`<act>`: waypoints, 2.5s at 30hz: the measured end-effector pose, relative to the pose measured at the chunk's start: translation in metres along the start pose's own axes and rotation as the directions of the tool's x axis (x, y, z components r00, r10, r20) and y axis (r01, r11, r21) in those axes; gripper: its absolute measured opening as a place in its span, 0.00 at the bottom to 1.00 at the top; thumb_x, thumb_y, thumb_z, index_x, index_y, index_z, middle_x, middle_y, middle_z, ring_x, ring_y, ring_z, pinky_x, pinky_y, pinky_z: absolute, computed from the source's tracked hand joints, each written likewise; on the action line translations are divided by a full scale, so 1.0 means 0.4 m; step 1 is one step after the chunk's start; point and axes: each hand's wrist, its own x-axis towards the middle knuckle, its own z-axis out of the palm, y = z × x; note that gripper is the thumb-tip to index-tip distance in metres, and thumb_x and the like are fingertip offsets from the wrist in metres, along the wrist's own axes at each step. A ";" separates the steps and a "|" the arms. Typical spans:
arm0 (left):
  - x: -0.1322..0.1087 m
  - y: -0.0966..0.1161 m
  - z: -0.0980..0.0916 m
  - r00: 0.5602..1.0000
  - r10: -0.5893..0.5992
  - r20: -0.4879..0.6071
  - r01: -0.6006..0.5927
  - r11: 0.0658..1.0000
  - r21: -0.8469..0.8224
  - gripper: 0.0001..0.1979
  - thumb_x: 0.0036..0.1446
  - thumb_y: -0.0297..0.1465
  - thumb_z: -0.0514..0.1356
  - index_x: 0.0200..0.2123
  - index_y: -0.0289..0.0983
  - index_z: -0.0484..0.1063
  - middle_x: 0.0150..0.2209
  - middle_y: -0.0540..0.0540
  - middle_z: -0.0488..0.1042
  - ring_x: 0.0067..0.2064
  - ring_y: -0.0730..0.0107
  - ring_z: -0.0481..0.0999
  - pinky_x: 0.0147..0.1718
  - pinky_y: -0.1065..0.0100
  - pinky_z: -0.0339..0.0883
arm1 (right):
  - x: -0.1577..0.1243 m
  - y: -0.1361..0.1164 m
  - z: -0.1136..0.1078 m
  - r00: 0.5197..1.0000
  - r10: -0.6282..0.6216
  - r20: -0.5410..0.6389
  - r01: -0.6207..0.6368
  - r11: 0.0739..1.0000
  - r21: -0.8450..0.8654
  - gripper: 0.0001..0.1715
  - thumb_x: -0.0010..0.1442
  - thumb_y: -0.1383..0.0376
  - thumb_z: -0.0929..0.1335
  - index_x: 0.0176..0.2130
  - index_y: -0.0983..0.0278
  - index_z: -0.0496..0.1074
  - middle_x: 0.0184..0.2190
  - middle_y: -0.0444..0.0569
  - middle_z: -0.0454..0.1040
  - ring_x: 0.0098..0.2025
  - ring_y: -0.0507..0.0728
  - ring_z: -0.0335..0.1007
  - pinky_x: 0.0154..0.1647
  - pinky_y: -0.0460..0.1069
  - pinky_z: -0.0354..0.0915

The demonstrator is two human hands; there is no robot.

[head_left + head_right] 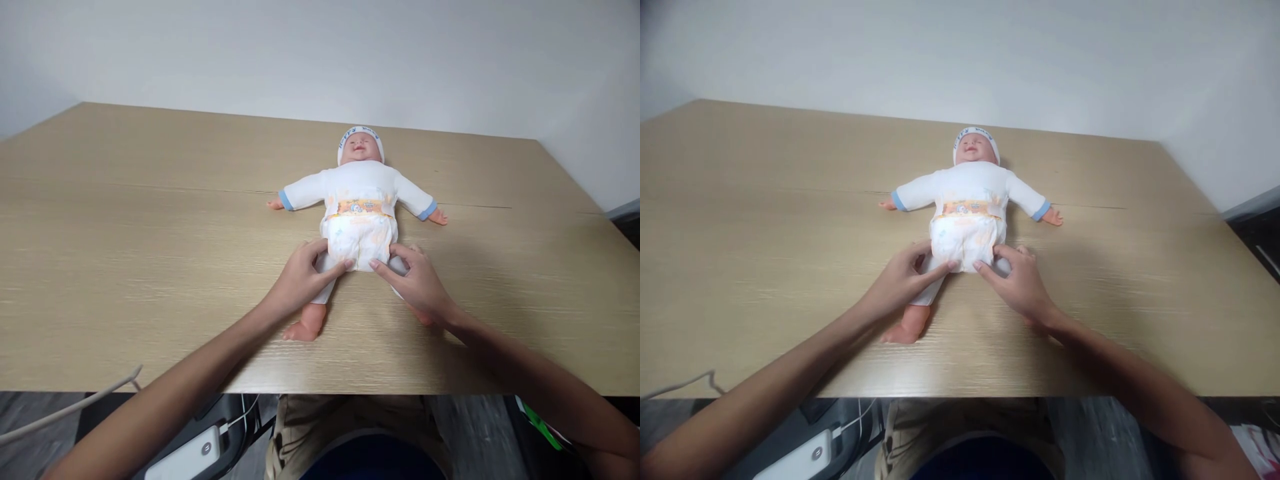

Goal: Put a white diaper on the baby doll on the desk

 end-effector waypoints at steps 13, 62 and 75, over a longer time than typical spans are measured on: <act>0.021 0.005 -0.011 0.990 -0.111 0.093 0.130 0.961 -0.243 0.24 0.56 0.52 0.75 0.47 0.40 0.86 0.49 0.41 0.87 0.51 0.49 0.82 0.53 0.54 0.75 | 0.012 0.006 0.002 0.999 -0.014 0.037 0.013 1.000 0.023 0.21 0.68 0.45 0.73 0.33 0.58 0.76 0.34 0.47 0.79 0.46 0.64 0.70 0.51 0.58 0.65; 0.005 -0.033 -0.061 0.986 0.059 -0.156 -0.050 0.997 0.060 0.18 0.64 0.47 0.69 0.47 0.41 0.77 0.53 0.42 0.81 0.42 0.61 0.74 0.47 0.58 0.70 | -0.059 0.045 -0.089 0.995 -0.010 0.099 0.001 0.996 0.089 0.25 0.67 0.50 0.74 0.58 0.58 0.79 0.43 0.48 0.79 0.36 0.58 0.72 0.42 0.56 0.71; 0.335 -0.071 -0.186 0.988 0.120 -0.101 0.010 0.597 0.802 0.37 0.60 0.48 0.68 0.65 0.31 0.70 0.65 0.27 0.75 0.68 0.31 0.69 0.67 0.45 0.61 | 0.339 0.224 -0.172 0.944 -0.331 -0.020 0.283 0.836 -0.469 0.37 0.65 0.56 0.72 0.67 0.67 0.71 0.65 0.67 0.78 0.65 0.77 0.73 0.69 0.69 0.66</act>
